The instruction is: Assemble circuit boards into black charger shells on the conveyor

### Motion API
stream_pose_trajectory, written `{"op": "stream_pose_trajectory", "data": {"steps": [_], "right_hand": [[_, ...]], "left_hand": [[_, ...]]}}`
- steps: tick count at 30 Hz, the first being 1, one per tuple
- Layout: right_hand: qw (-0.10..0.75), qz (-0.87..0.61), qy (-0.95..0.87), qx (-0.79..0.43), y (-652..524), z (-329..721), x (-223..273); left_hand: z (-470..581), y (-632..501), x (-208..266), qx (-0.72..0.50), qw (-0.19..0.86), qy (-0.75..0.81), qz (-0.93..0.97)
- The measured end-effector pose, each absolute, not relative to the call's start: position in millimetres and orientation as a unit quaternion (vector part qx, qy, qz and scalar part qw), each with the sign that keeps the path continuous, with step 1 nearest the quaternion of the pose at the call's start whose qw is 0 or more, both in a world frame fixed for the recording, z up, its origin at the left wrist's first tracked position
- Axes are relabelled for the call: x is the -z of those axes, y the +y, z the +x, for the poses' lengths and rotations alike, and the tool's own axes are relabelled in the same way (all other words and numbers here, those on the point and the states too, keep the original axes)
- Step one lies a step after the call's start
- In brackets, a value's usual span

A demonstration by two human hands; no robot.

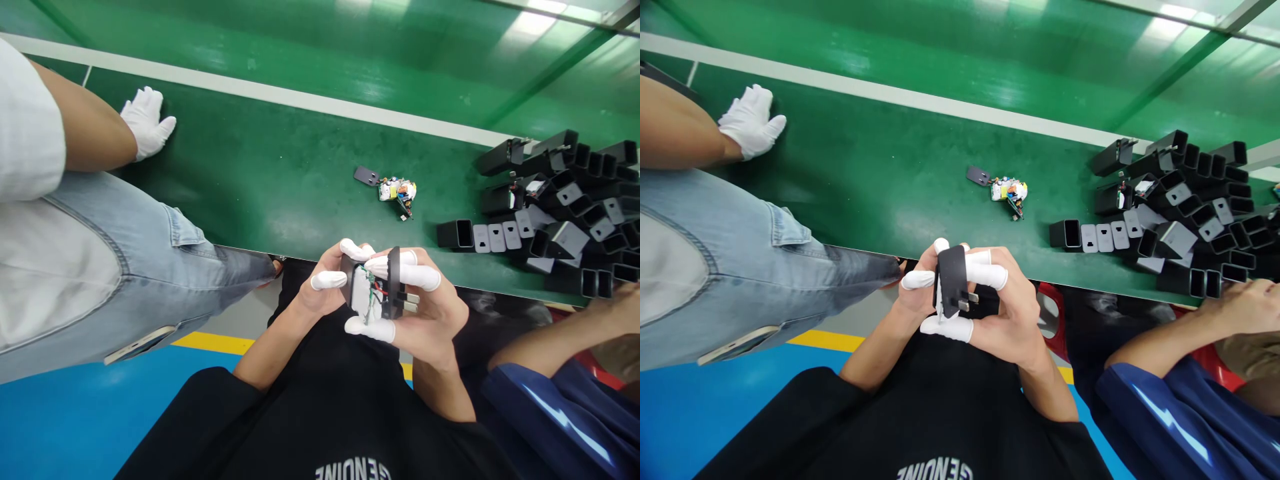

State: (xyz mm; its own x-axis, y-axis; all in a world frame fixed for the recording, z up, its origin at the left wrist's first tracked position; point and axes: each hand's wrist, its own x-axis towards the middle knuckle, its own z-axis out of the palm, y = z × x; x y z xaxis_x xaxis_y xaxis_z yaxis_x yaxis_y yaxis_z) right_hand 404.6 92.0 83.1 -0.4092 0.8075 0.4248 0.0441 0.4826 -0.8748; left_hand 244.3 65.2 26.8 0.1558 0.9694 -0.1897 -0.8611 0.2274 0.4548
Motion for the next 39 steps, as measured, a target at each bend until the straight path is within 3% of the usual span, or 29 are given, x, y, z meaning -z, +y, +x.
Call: {"op": "stream_pose_trajectory", "data": {"steps": [16, 28, 39], "right_hand": [[0.442, -0.311, -0.739, -0.403, 88.8, 405.9, -78.3], [0.391, -0.371, -0.779, -0.321, 92.9, 404.6, -87.4], [0.498, -0.266, -0.812, -0.151, 80.5, 421.6, -33.6]], "left_hand": [[247.2, 60.1, -22.3, -0.592, 0.746, 0.277, 0.13], [255.9, 54.9, -1.6, -0.582, 0.779, 0.216, 0.081], [244.3, 59.6, -16.1, -0.616, 0.725, 0.288, 0.109]]}}
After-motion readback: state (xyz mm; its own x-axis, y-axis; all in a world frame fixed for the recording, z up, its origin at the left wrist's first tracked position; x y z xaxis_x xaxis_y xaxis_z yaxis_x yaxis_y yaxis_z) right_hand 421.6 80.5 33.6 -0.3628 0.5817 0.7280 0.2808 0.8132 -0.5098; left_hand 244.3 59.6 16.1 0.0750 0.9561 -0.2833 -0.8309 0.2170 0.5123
